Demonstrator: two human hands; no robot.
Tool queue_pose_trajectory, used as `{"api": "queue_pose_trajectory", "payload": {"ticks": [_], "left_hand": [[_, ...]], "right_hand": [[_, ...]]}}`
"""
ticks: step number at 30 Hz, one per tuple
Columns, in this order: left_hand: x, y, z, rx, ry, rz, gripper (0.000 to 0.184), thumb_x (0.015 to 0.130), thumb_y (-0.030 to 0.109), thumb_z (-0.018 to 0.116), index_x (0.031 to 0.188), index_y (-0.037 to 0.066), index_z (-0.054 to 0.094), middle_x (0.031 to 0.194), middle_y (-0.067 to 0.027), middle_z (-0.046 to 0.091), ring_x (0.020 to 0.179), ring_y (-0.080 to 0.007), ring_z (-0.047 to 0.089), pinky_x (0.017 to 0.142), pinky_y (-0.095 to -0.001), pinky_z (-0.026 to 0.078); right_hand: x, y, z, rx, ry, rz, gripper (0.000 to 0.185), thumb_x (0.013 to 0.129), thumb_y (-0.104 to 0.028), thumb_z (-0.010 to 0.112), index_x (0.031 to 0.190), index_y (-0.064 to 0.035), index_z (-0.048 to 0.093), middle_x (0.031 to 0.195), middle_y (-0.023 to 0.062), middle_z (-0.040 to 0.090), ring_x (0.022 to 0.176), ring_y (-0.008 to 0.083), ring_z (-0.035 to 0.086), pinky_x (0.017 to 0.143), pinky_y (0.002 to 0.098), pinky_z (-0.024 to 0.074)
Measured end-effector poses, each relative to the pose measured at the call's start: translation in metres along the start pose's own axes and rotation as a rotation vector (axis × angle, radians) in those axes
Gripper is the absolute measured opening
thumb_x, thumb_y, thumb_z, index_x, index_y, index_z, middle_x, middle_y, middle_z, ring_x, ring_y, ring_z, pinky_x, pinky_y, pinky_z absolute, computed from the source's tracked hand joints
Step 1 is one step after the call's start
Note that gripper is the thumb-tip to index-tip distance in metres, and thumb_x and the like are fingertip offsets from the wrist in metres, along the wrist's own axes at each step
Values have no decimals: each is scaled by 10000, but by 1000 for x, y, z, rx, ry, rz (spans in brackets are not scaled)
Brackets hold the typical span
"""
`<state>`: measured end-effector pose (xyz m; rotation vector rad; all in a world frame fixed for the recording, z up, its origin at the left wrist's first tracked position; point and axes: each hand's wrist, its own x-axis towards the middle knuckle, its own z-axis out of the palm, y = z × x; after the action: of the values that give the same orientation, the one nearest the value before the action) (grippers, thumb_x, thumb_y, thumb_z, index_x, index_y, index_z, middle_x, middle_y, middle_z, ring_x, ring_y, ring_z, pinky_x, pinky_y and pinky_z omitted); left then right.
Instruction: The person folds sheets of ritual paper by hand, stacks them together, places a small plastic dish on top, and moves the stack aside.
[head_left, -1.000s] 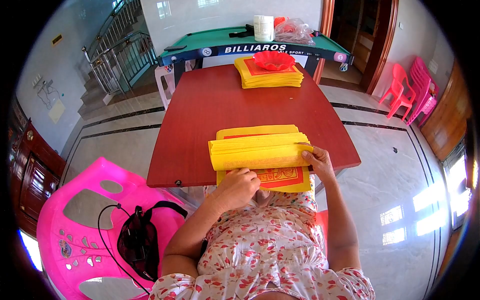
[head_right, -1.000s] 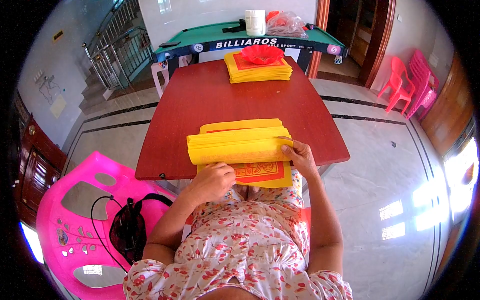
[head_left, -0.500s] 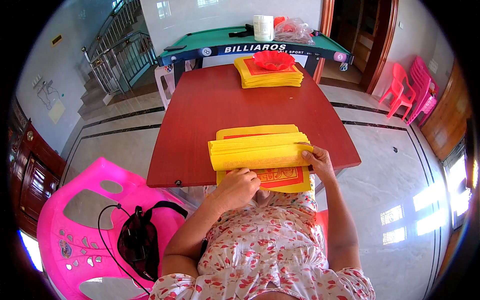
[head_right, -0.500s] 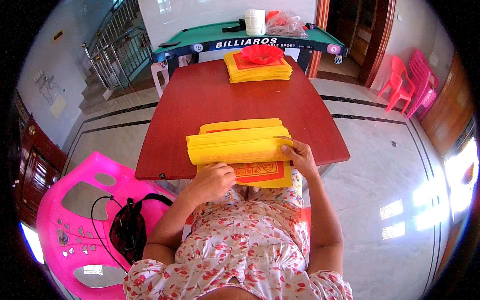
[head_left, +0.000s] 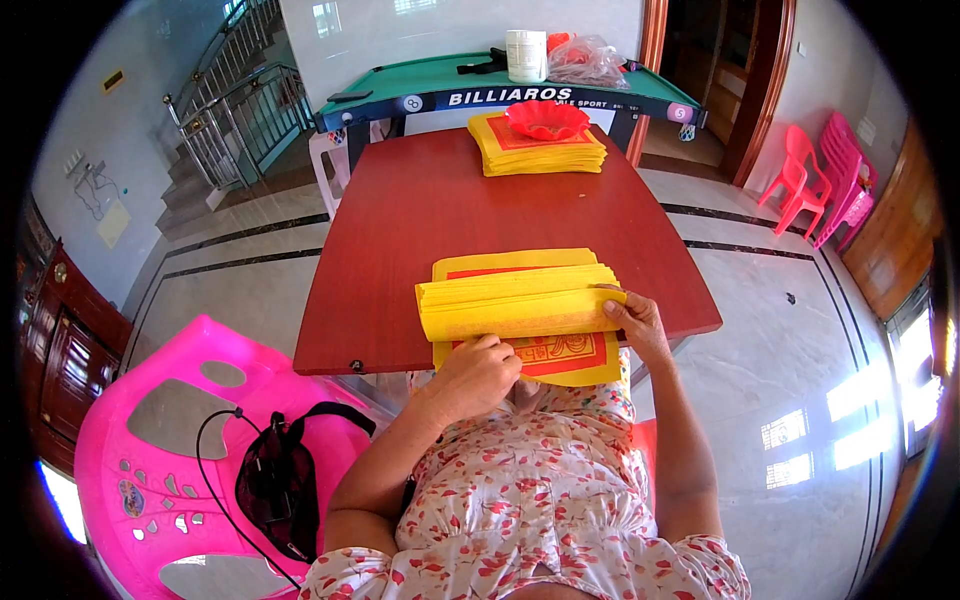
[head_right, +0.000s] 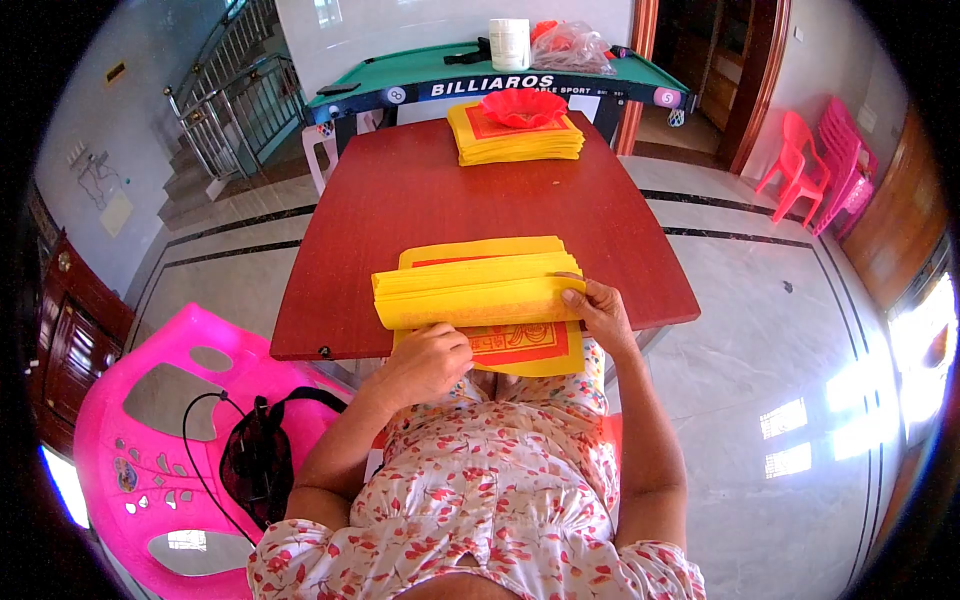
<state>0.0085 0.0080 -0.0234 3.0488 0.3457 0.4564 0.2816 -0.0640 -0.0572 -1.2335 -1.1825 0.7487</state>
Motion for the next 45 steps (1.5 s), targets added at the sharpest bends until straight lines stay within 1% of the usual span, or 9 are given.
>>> {"api": "queue_pose_trajectory", "payload": {"ticks": [3, 5, 8, 28, 31, 33, 40, 42, 45], "left_hand": [[0, 1, -1, -1, -1, -4, 133, 787, 145, 606, 751, 18, 620, 817, -94, 616, 831, -230, 560, 777, -337, 465], [0, 1, 0, -1, 3, 0, 129, 785, 142, 608, 751, 19, 621, 816, -93, 616, 827, -228, 559, 775, -335, 465], [0, 1, 0, 1, 7, 2, 123, 781, 138, 613, 753, 18, 625, 817, -91, 617, 821, -225, 558, 770, -331, 466], [1, 3, -1, 33, 4, 8, 119, 774, 136, 621, 755, 21, 640, 823, -74, 617, 823, -209, 550, 757, -316, 468], [1, 2, 2, -16, 50, 18, 97, 720, 72, 577, 753, 12, 646, 797, -99, 617, 797, -220, 554, 756, -322, 468], [1, 2, 1, 24, 13, 1, 118, 771, 138, 624, 751, 23, 641, 821, -72, 616, 824, -206, 549, 755, -316, 468], [1, 2, -1, -3, 11, 1, 120, 767, 138, 625, 748, 20, 638, 814, -77, 612, 819, -213, 550, 754, -322, 469], [1, 1, -1, -49, 42, 7, 98, 727, 82, 584, 751, 8, 644, 803, -99, 619, 800, -221, 558, 745, -326, 474], [1, 2, -4, -30, 29, 15, 99, 726, 90, 588, 750, 10, 642, 806, -97, 620, 804, -221, 560, 746, -326, 474]], "right_hand": [[-1, -4, 1, 0, -2, 2, 309, 897, -259, 559, 1091, -25, 620, 866, 45, 651, 747, 86, 611, 666, 254, 533], [-1, -5, 2, 37, 19, 28, 289, 881, -243, 588, 1054, -17, 639, 849, 18, 651, 710, 43, 591, 645, 202, 507], [0, -1, 0, -4, 3, 10, 318, 888, -275, 572, 1073, -21, 626, 851, 46, 651, 733, 86, 613, 645, 250, 534], [0, 2, 0, 0, -2, -22, 300, 900, -259, 559, 1078, -26, 625, 829, 25, 643, 724, 63, 596, 640, 242, 531], [0, 2, 0, -4, 0, -21, 298, 900, -254, 559, 1080, -26, 624, 830, 28, 644, 727, 64, 597, 641, 243, 532], [0, 2, 0, -8, 1, -13, 298, 900, -253, 560, 1081, -25, 624, 831, 30, 645, 728, 66, 598, 640, 245, 532], [0, 1, -1, -6, 0, -12, 306, 898, -262, 561, 1077, -23, 623, 838, 44, 651, 731, 77, 607, 636, 252, 534], [-1, 0, 0, -15, 0, 6, 308, 897, -265, 562, 1076, -22, 623, 838, 43, 651, 730, 75, 605, 637, 249, 532], [0, 0, 0, -23, -1, 0, 309, 897, -266, 563, 1073, -19, 623, 836, 39, 649, 729, 71, 600, 639, 242, 527]]}}
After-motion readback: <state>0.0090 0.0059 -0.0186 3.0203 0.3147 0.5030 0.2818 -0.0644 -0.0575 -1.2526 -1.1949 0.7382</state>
